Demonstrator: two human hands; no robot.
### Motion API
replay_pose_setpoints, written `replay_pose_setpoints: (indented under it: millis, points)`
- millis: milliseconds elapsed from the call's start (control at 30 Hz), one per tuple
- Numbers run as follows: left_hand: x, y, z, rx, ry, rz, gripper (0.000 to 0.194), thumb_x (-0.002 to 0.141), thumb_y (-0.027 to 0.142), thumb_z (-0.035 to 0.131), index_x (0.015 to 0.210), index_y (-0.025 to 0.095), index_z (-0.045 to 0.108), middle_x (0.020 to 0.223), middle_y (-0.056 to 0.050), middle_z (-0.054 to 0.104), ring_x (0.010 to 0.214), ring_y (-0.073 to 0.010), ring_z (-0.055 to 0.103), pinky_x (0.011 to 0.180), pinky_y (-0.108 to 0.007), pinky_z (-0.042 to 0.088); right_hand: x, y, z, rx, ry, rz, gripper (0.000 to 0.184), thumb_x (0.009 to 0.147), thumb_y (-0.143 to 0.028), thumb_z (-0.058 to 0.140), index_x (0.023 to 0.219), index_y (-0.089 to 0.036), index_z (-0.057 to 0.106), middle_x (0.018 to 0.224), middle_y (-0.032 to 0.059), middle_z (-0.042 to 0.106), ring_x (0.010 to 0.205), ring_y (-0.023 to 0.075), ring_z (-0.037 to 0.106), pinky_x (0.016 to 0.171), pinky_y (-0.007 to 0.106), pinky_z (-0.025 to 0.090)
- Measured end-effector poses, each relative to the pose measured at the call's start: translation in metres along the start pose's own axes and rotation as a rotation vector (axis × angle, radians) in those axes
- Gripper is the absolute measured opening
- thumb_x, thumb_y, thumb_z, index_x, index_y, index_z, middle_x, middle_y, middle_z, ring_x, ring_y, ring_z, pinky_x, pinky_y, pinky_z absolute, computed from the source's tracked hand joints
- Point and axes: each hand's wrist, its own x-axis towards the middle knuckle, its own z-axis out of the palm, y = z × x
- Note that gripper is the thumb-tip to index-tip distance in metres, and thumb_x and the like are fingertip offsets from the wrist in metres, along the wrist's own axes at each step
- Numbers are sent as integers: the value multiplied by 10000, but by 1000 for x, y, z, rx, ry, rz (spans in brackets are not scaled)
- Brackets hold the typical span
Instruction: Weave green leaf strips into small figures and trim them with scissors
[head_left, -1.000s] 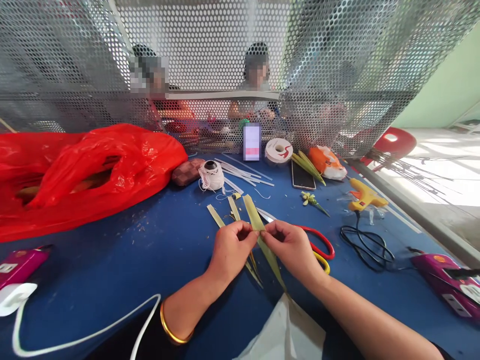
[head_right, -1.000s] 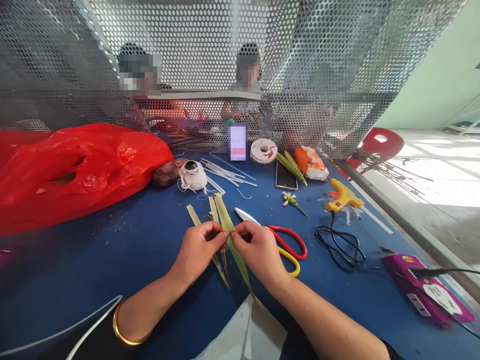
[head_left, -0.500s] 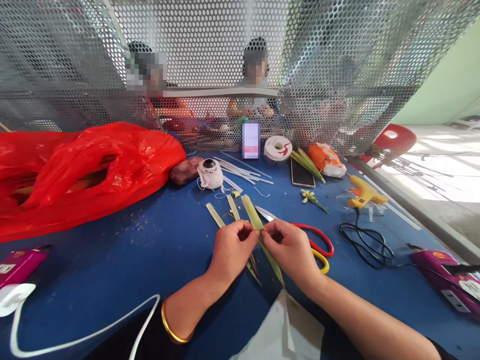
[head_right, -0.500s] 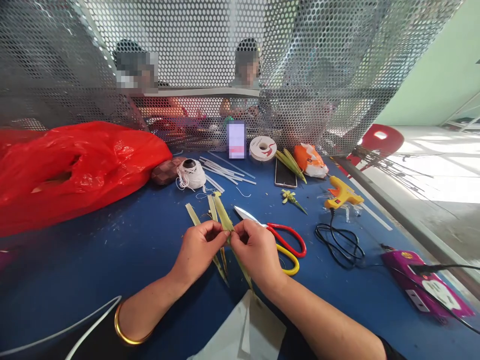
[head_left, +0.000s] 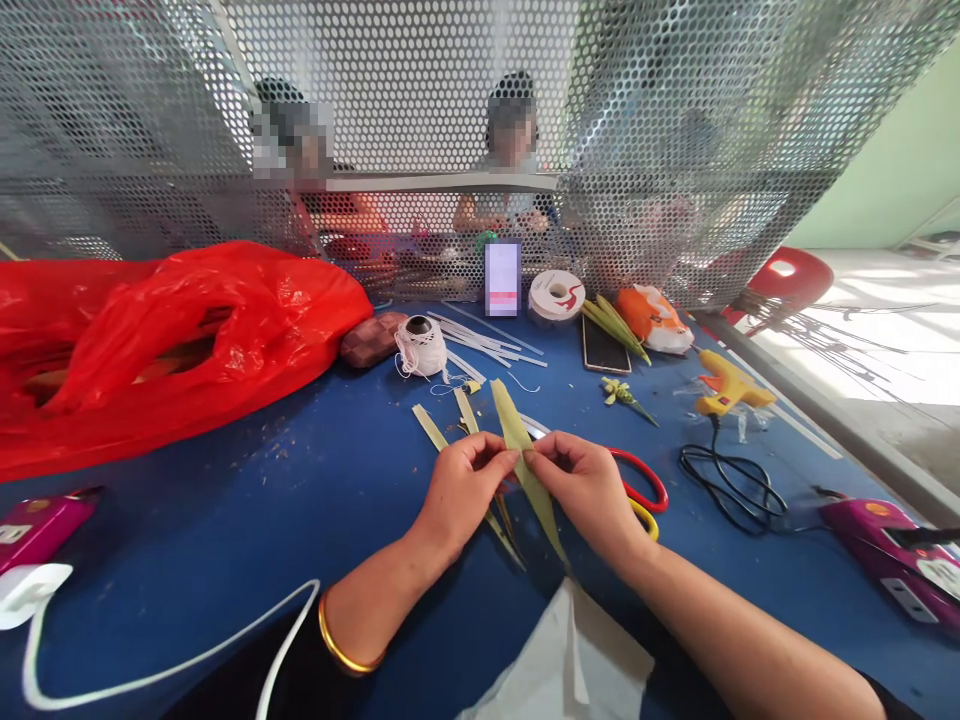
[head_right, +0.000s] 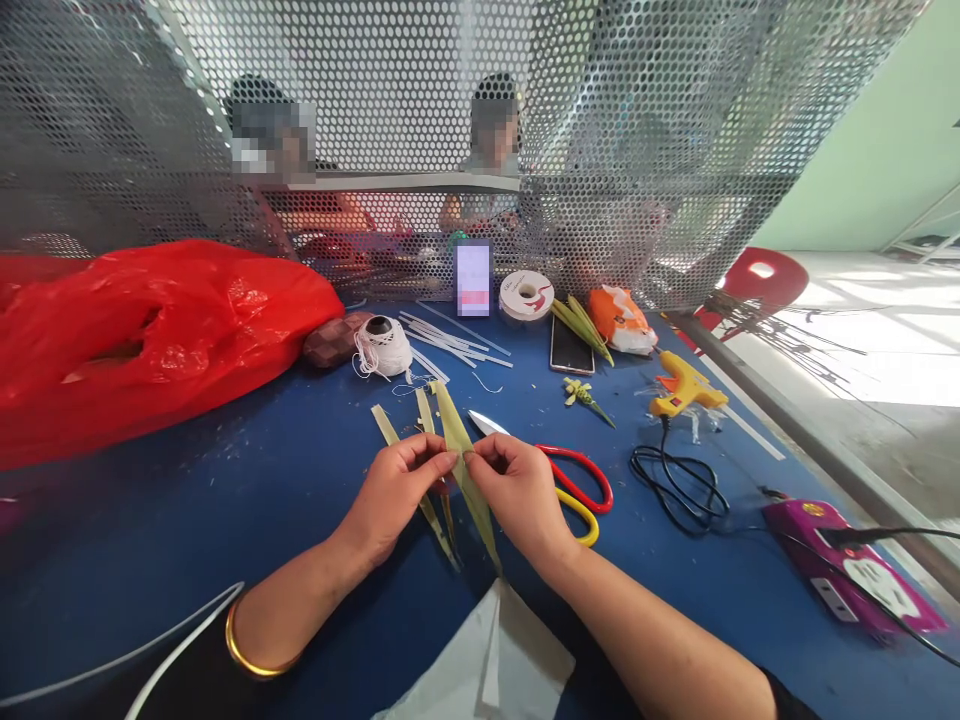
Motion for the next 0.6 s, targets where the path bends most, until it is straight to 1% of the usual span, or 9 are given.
replay_pose_setpoints:
  millis: [200, 333, 433, 500, 600]
  points:
    - [3, -3, -2, -34, 53, 2, 175, 702, 333, 670, 708, 162, 634, 668, 10, 606, 621, -133, 569, 578, -235, 460, -3, 2, 2, -53, -80, -52, 181, 779, -323, 597, 673, -177, 609, 575, -19, 544, 538, 119, 449, 494, 228, 337]
    - [4, -6, -2, -15, 91, 24, 172, 703, 323, 672, 695, 156, 630, 632, 15, 600, 584, -124, 558, 569, -234, 446, -3, 1, 2, -91, -44, -35, 194, 770, -323, 599, 642, -178, 593, 536, -33, 504, 503, 106, 408, 461, 224, 298]
    - [4, -5, -2, 33, 125, 27, 173, 699, 320, 680, 672, 157, 630, 586, 21, 587, 560, -119, 545, 553, -228, 424, -3, 1, 2, -88, -30, -17, 203, 766, -333, 598, 637, -176, 593, 526, -37, 491, 491, 102, 395, 450, 223, 290]
    - [3, -4, -2, 18, 117, 14, 173, 689, 315, 689, 659, 154, 631, 586, 19, 588, 564, -116, 539, 560, -225, 423, -3, 1, 2, -95, -26, -18, 197, 765, -326, 594, 637, -175, 591, 530, -36, 492, 496, 102, 396, 452, 221, 295]
    - [2, -3, -2, -92, 49, -11, 178, 679, 312, 702, 668, 145, 642, 617, 10, 604, 591, -113, 539, 590, -224, 438, -2, 1, 1, -121, -1, -12, 188, 760, -312, 588, 632, -175, 582, 530, -38, 488, 498, 99, 391, 450, 217, 294]
